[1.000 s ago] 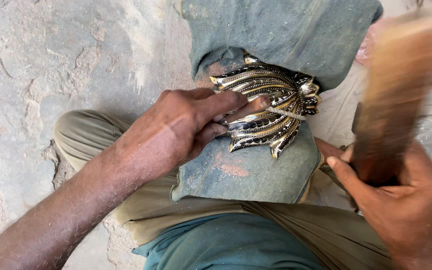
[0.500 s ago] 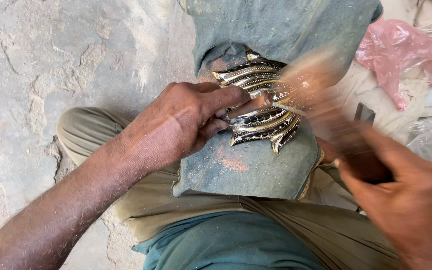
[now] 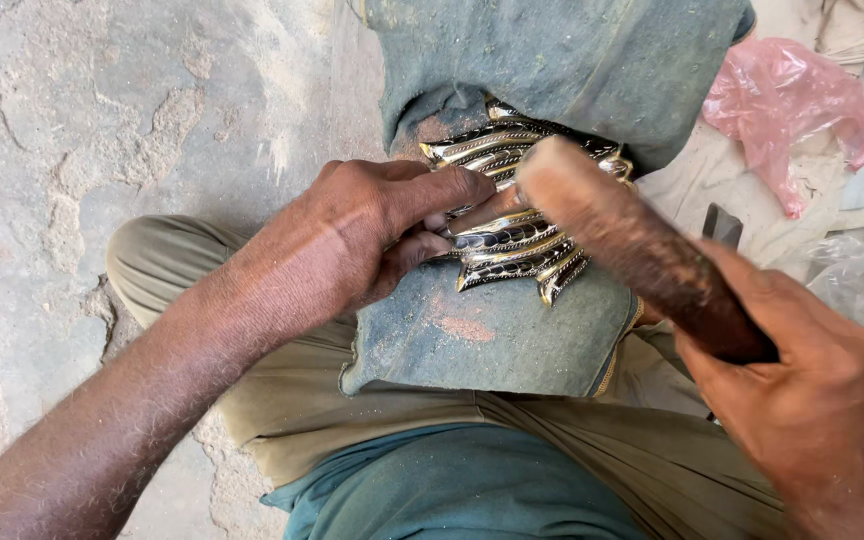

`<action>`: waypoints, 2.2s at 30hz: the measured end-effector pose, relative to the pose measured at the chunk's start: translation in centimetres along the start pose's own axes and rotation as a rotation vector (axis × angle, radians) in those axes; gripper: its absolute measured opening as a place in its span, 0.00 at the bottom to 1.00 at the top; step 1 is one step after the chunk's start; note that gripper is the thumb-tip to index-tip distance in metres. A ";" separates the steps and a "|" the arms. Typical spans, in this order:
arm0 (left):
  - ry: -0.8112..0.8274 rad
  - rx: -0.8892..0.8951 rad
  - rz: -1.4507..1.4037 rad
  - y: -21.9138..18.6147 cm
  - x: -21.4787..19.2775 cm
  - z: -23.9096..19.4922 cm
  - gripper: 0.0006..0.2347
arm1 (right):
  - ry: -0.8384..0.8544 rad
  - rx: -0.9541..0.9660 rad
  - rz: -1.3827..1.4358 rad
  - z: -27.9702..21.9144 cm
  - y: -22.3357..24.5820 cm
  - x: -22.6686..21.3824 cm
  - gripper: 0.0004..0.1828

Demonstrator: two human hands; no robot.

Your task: The person uses a wooden mallet and a metal punch to hammer decorative patterns onto a silver-colored metal piece resting on a cloth-covered block. The person repeatedly strikes the punch to emboss the metal surface.

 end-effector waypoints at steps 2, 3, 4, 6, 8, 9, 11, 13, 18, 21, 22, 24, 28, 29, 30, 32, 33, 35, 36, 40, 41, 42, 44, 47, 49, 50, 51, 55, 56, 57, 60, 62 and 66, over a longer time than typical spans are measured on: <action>-0.023 -0.015 -0.005 0.1 0.0 -0.1 0.23 | -0.229 0.297 0.437 -0.4 -1.7 -0.1 0.28; -0.026 -0.041 -0.003 0.3 0.0 0.0 0.23 | -0.341 0.444 0.655 -0.8 -2.5 0.2 0.28; -0.027 -0.069 -0.001 0.5 0.2 -0.1 0.23 | -0.275 0.379 0.613 -0.4 -2.4 0.4 0.22; -0.053 -0.031 0.019 0.4 0.1 -0.1 0.24 | -0.176 0.280 0.522 -0.2 -2.5 0.4 0.17; -0.066 -0.007 0.031 0.0 0.1 0.2 0.24 | -0.143 0.239 0.415 -0.3 -2.8 0.3 0.24; -0.065 -0.006 0.032 -0.1 0.0 0.3 0.24 | -0.142 0.235 0.359 -0.4 -2.9 0.2 0.31; -0.062 -0.017 0.033 -0.1 0.0 0.0 0.23 | -0.198 0.238 0.476 -0.3 -2.8 0.3 0.19; -0.035 -0.004 0.042 -0.1 0.1 -0.2 0.22 | -0.151 0.165 0.421 -0.4 -2.0 0.5 0.19; -0.293 0.212 -0.157 -0.8 -3.3 -2.7 0.16 | -0.360 0.548 0.634 -4.2 -3.7 1.1 0.27; -0.368 0.105 -0.345 1.0 -4.7 -4.4 0.15 | -0.507 0.461 1.054 -6.2 -4.7 2.8 0.28; -0.376 0.036 -0.369 1.8 -4.9 -4.2 0.16 | -0.448 0.579 1.006 -7.4 -5.7 3.7 0.26; -0.389 -0.112 -0.379 3.4 -4.5 -3.4 0.19 | -0.322 0.815 0.904 -10.6 -7.6 5.4 0.22; -0.368 -0.263 -0.390 5.6 -2.6 -2.4 0.20 | 0.086 0.797 0.791 -16.3 -8.3 8.1 0.28; -0.360 -0.261 -0.419 5.9 -2.3 -2.2 0.19 | 0.152 0.742 0.834 -17.3 -7.9 8.7 0.33; -0.357 -0.259 -0.451 6.1 -1.9 -2.0 0.18 | 0.221 0.683 0.871 -18.1 -7.5 9.4 0.39; -0.354 -0.254 -0.490 6.5 -1.5 -1.9 0.17 | 0.343 0.633 0.749 -19.7 -6.9 10.5 0.44; -0.354 -0.252 -0.498 6.8 -1.2 -1.7 0.16 | 0.404 0.610 0.686 -20.1 -6.9 10.7 0.46; -0.349 -0.200 -0.516 7.3 -0.8 -1.6 0.12 | 0.511 0.678 0.469 -21.1 -6.6 10.7 0.49; -0.344 -0.150 -0.526 7.4 -0.4 -1.4 0.09 | 0.561 0.711 0.358 -21.2 -6.3 10.5 0.50; -0.428 0.071 -0.258 7.7 0.6 -0.9 0.17 | 0.462 0.437 0.398 -15.9 -3.4 8.2 0.57; -0.405 0.017 -0.219 8.2 1.1 -0.5 0.13 | 0.365 0.416 0.400 -14.5 -2.5 6.8 0.56; -0.378 -0.034 -0.181 8.8 1.7 0.0 0.10 | 0.266 0.398 0.400 -13.1 -1.5 5.3 0.56; -0.273 -0.189 -0.205 10.1 2.8 0.6 0.08 | 0.142 0.263 0.377 -9.4 -0.2 2.8 0.45; -0.082 -0.382 -0.359 11.6 4.6 1.1 0.10 | 0.030 0.132 0.273 -3.9 0.7 0.8 0.32; -0.059 -0.360 -0.428 12.0 4.2 1.1 0.11 | -0.032 0.036 0.214 -0.1 1.1 0.5 0.25; -0.050 -0.350 -0.403 12.2 4.1 1.1 0.11 | -0.064 -0.025 0.205 1.7 1.5 0.5 0.22; -0.042 -0.341 -0.378 12.3 4.0 1.1 0.11 | -0.086 -0.041 0.194 3.2 1.7 0.8 0.20; -0.129 -0.135 -0.443 11.6 3.1 1.6 0.17 | -0.151 -0.127 0.183 7.5 2.3 1.5 0.15; -0.160 -0.133 -0.404 11.7 2.9 1.5 0.19 | -0.140 -0.138 0.211 8.2 2.4 1.7 0.14; -0.192 -0.132 -0.365 11.7 2.6 1.4 0.20 | -0.129 -0.149 0.240 8.8 2.5 1.9 0.13; -0.351 -0.110 -0.357 10.7 1.7 0.1 0.22 | -0.048 -0.289 0.251 11.3 3.4 2.3 0.13; -0.487 -0.082 -0.371 9.3 1.9 -1.9 0.19 | 0.049 -0.374 0.262 12.8 4.1 3.5 0.13; -0.685 0.182 -0.291 3.8 4.5 -7.1 0.13 | 0.391 -0.537 0.316 13.9 6.1 8.6 0.23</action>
Point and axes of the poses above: each hand's wrist, its own z-axis towards the middle knuckle, its own x-axis out of the palm, y = z × x, the point moved 6 cm from there along z, towards the middle knuckle, and after that the axes turned 13 degrees about -x, right-handed, at the moved point
